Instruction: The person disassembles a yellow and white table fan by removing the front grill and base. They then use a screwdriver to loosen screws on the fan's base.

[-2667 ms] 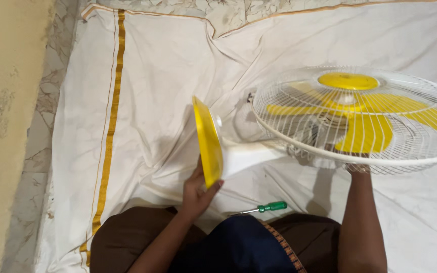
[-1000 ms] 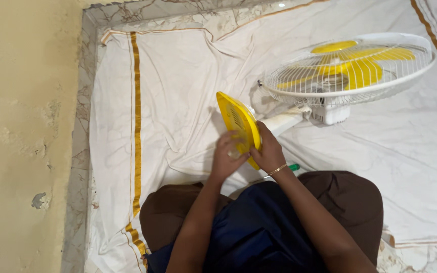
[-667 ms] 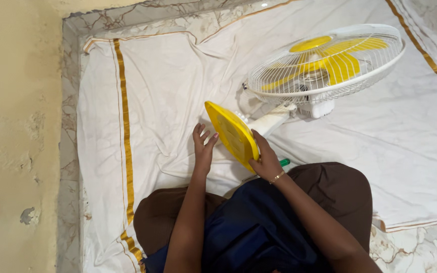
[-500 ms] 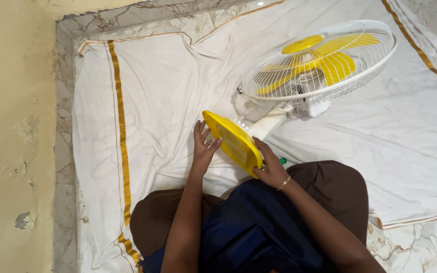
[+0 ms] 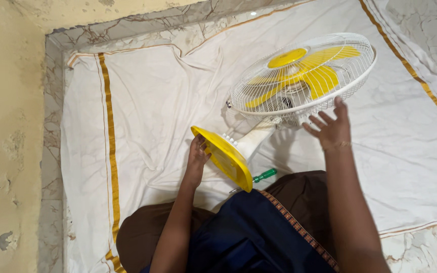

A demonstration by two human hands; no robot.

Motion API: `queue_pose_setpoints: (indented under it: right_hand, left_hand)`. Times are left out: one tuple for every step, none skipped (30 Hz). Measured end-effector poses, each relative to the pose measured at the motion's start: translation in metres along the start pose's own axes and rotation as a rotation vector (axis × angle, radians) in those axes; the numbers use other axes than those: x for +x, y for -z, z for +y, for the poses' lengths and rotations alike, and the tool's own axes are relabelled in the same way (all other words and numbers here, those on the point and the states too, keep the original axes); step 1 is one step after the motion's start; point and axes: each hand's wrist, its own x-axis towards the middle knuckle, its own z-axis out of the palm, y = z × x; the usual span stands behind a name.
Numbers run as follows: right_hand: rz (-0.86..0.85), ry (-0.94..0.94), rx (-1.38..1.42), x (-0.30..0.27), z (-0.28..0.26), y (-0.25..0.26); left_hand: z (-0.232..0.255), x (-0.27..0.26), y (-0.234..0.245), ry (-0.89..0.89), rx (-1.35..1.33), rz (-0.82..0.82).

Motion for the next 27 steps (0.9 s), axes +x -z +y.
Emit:
queue_pose_setpoints:
  right_hand:
    - [0.041,-0.023,0.014,0.008,-0.012,-0.007]
    - [0.081,-0.044,0.026,0.014,-0.021,-0.013]
    - [0.064,-0.059,-0.02,0.017,-0.026,-0.018]
    - [0.046,-0.071,-0.066,0.02,-0.028,-0.025]
    - [0.027,-0.083,-0.112,0.024,-0.029,-0.03]
    - [0.019,-0.1,-0.104,0.026,-0.028,-0.034]
    - [0.01,-0.116,-0.096,0.029,-0.024,-0.037]
    - [0.003,-0.133,-0.088,0.031,-0.022,-0.038]
    - [-0.017,-0.135,-0.065,0.032,-0.02,-0.036]
    - [-0.036,-0.136,-0.043,0.033,-0.018,-0.033]
    - [-0.055,-0.138,-0.021,0.034,-0.017,-0.031]
    - [-0.064,-0.135,-0.004,0.034,-0.015,-0.028]
    - [-0.072,-0.131,0.012,0.034,-0.012,-0.027]
    - [-0.08,-0.13,0.028,0.034,-0.011,-0.025]
    - [-0.048,-0.126,0.03,0.034,-0.009,-0.024]
    - [-0.016,-0.121,0.032,0.035,-0.007,-0.024]
    - [0.016,-0.115,0.035,0.036,-0.005,-0.025]
    - [0.04,-0.112,0.045,0.037,-0.003,-0.027]
    - [0.065,-0.11,0.054,0.038,-0.001,-0.029]
    - [0.091,-0.114,0.064,0.038,0.001,-0.029]
    - [0.077,-0.1,0.087,0.039,0.001,-0.028]
    - [0.066,-0.09,0.108,0.039,0.003,-0.026]
    - [0.055,-0.079,0.13,0.038,0.006,-0.024]
    - [0.055,-0.075,0.123,0.039,0.006,-0.024]
    - [0.055,-0.071,0.116,0.037,0.006,-0.024]
    - [0.051,-0.065,0.109,0.036,0.005,-0.025]
    - [0.04,-0.06,0.107,0.036,0.003,-0.026]
  left_hand:
    - [0.003,0.003,-0.001,0.042,-0.009,0.033]
    - [0.005,0.006,-0.003,0.082,-0.02,0.066]
    - [0.009,0.01,-0.004,0.126,-0.04,0.093]
    - [0.013,0.014,-0.005,0.168,-0.059,0.119]
    - [0.018,0.019,-0.007,0.209,-0.078,0.145]
    - [0.022,0.022,-0.008,0.258,-0.048,0.17]
    - [0.027,0.025,-0.009,0.307,-0.018,0.195]
    - [0.031,0.027,-0.01,0.358,0.013,0.22]
    - [0.034,0.027,-0.011,0.402,0.0,0.219]
    - [0.036,0.028,-0.014,0.446,-0.013,0.218]
    - [0.038,0.03,-0.016,0.49,-0.027,0.218]
    - [0.039,0.03,-0.016,0.5,-0.07,0.207]
    - [0.039,0.03,-0.016,0.509,-0.113,0.196]
    - [0.038,0.029,-0.016,0.521,-0.157,0.187]
    - [0.037,0.028,-0.016,0.542,-0.18,0.177]
    - [0.035,0.029,-0.015,0.561,-0.203,0.165]
    - [0.033,0.03,-0.015,0.581,-0.225,0.152]
    - [0.032,0.033,-0.014,0.591,-0.221,0.15]
    - [0.032,0.035,-0.013,0.6,-0.216,0.147]
    - [0.032,0.035,-0.011,0.615,-0.21,0.149]
    - [0.032,0.039,-0.01,0.598,-0.214,0.138]
    - [0.031,0.04,-0.008,0.587,-0.218,0.129]
    - [0.031,0.039,-0.005,0.576,-0.222,0.12]
    - [0.03,0.04,-0.006,0.585,-0.19,0.136]
    - [0.029,0.04,-0.009,0.593,-0.158,0.151]
    - [0.029,0.041,-0.011,0.598,-0.128,0.166]
    - [0.031,0.042,-0.011,0.572,-0.133,0.13]
